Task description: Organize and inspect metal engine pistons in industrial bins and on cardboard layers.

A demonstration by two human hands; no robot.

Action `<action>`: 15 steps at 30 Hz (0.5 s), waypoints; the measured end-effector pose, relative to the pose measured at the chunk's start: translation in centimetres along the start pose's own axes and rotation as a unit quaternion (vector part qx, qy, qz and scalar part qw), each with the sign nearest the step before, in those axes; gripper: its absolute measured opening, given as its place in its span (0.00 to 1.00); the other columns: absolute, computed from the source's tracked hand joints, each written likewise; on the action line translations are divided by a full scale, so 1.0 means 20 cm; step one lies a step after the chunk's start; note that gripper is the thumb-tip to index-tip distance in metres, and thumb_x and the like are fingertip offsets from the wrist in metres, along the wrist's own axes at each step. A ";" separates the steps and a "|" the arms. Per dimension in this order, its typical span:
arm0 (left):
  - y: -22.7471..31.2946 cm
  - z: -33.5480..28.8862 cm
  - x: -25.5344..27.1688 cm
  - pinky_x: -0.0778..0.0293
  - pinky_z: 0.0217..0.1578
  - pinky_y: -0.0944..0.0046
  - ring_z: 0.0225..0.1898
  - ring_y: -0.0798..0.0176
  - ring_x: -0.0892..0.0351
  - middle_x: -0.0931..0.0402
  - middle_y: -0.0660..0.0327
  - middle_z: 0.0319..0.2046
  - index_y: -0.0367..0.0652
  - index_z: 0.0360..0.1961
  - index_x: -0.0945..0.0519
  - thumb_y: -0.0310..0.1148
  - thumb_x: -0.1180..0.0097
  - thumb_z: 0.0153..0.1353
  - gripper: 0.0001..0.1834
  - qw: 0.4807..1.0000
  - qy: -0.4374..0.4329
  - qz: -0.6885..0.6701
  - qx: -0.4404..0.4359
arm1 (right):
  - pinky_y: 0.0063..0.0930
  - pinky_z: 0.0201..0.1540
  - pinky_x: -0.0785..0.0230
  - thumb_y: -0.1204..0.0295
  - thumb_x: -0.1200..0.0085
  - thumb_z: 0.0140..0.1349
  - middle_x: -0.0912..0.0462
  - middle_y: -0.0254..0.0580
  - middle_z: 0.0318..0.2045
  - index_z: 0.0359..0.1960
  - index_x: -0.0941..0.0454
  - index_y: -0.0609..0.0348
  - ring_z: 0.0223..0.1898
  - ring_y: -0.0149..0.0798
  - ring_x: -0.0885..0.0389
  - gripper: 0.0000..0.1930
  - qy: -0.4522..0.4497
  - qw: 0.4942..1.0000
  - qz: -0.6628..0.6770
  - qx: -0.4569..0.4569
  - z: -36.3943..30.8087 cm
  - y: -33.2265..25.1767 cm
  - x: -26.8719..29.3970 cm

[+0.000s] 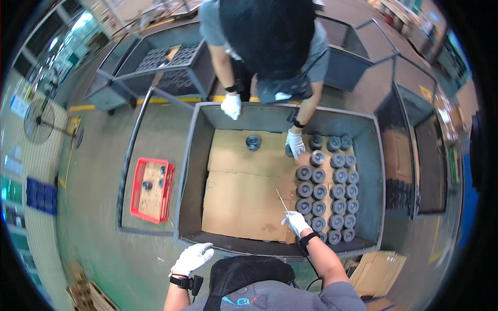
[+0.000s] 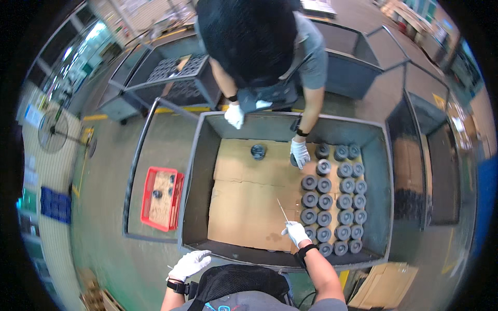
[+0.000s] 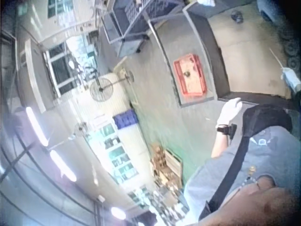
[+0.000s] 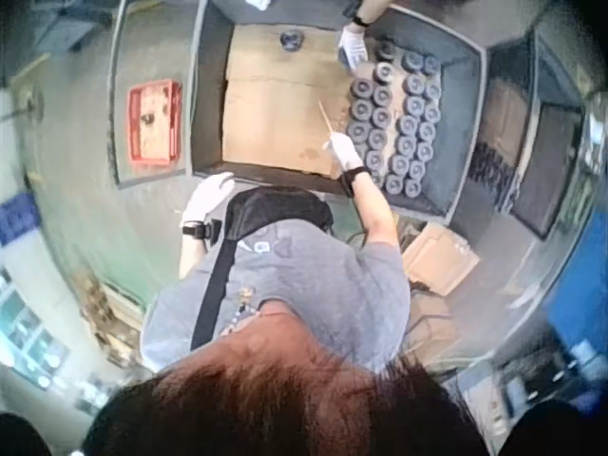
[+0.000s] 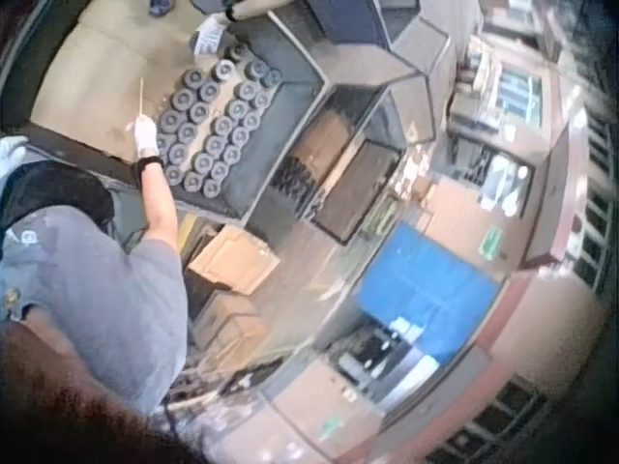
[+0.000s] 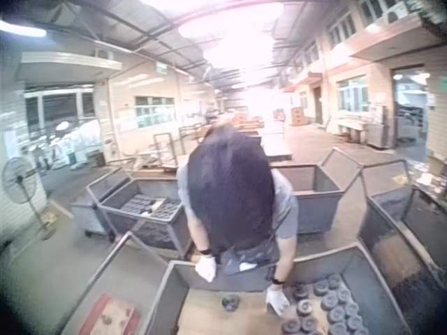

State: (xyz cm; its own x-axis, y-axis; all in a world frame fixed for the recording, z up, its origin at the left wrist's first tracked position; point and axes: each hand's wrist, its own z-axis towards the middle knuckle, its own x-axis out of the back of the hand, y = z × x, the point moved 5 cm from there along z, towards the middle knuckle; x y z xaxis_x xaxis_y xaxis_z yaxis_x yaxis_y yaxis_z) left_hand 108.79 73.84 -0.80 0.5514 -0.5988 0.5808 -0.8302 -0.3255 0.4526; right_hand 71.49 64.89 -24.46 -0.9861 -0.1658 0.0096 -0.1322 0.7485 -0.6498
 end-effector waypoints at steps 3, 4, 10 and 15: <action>-0.14 0.00 -0.03 0.32 0.61 0.55 0.61 0.50 0.27 0.24 0.53 0.57 0.45 0.60 0.24 0.54 0.49 0.65 0.30 0.997 -0.017 -0.075 0.027 | 0.25 0.21 0.34 0.68 0.56 0.70 0.14 0.41 0.28 0.50 0.24 0.59 0.18 0.31 0.26 0.13 -0.030 0.997 -0.041 -0.049 0.05 -0.05 -0.07; -0.18 0.02 0.00 0.32 0.61 0.54 0.61 0.51 0.27 0.24 0.53 0.58 0.46 0.61 0.25 0.55 0.48 0.65 0.30 0.991 -0.032 -0.125 0.039 | 0.26 0.22 0.31 0.69 0.56 0.70 0.15 0.42 0.28 0.49 0.24 0.60 0.19 0.32 0.25 0.12 -0.051 0.997 -0.017 -0.048 0.09 -0.07 -0.09; -0.69 0.47 0.22 0.34 0.62 0.51 0.62 0.43 0.31 0.29 0.44 0.60 0.38 0.62 0.28 0.51 0.43 0.60 0.35 0.945 0.302 -0.093 0.088 | 0.34 0.28 0.21 0.71 0.55 0.71 0.19 0.43 0.28 0.48 0.25 0.59 0.25 0.39 0.19 0.10 -0.068 0.994 0.056 -0.057 0.35 -0.39 -0.29; -0.83 0.90 0.39 0.31 0.59 0.49 0.59 0.40 0.28 0.28 0.40 0.57 0.36 0.66 0.35 0.58 0.40 0.53 0.47 0.908 0.321 -0.152 0.220 | 0.37 0.30 0.19 0.71 0.56 0.71 0.21 0.43 0.30 0.51 0.27 0.58 0.28 0.42 0.17 0.11 -0.044 0.998 -0.004 -0.047 0.61 -0.53 -0.35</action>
State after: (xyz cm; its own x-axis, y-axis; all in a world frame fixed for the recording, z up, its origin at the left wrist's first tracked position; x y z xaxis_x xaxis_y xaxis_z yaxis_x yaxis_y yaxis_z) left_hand 125.38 61.45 -15.98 0.5777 0.0720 0.8131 -0.5053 -0.7507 0.4255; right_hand 80.93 50.32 -26.97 -0.9727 -0.2253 -0.0549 -0.1536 0.8033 -0.5754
